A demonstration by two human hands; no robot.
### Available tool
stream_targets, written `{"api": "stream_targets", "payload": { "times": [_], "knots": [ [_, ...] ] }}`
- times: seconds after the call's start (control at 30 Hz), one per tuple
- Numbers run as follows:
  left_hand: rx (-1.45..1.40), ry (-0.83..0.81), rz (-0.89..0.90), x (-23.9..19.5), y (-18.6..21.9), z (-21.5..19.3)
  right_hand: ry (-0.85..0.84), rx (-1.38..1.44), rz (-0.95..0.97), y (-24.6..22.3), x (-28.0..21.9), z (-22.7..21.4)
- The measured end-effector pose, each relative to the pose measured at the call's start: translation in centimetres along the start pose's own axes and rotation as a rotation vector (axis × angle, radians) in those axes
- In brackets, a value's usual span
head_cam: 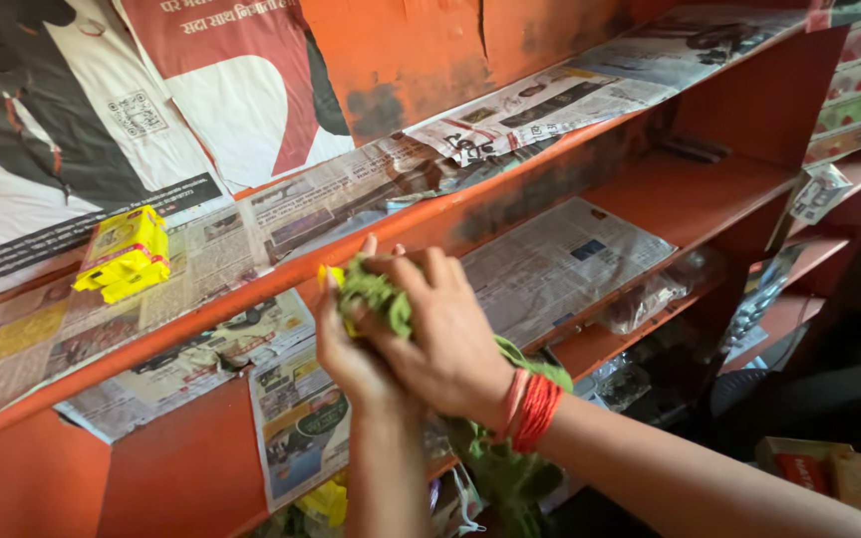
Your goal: The person wipes an orange shelf with a green cloth, then picks up small yellow packets from a nearby pile, wipes each one individually, and places them back on the shelf. The person also wipes a small box and places it on the shelf.
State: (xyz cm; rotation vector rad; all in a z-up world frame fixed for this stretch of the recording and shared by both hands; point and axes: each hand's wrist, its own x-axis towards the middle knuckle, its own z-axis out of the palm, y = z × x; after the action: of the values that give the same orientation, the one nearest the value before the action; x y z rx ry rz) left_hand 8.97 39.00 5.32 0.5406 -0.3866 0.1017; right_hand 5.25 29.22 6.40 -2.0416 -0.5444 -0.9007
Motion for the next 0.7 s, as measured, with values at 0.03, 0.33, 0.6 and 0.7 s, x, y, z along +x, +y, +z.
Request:
{"api": "stream_targets", "payload": {
  "times": [0.03, 0.33, 0.6, 0.7],
  "knots": [
    [0.054, -0.003, 0.009, 0.5, 0.4, 0.0, -0.036, 0.024, -0.062, -0.1, -0.2, 0.0],
    [-0.047, -0.022, 0.099, 2.4, 0.9, 1.3, 0.009, 0.009, -0.058, 0.6, 3.2, -2.8],
    [-0.044, 0.016, 0.208, 4.3, 2.2, 1.4, -0.095, 0.064, -0.193, -1.4, 3.1, -2.7],
    [-0.166, 0.071, 0.406, 5.7, 4.5, 2.4, -0.01, 0.101, -0.044, -0.2, 6.1, -0.7]
  ]
}}
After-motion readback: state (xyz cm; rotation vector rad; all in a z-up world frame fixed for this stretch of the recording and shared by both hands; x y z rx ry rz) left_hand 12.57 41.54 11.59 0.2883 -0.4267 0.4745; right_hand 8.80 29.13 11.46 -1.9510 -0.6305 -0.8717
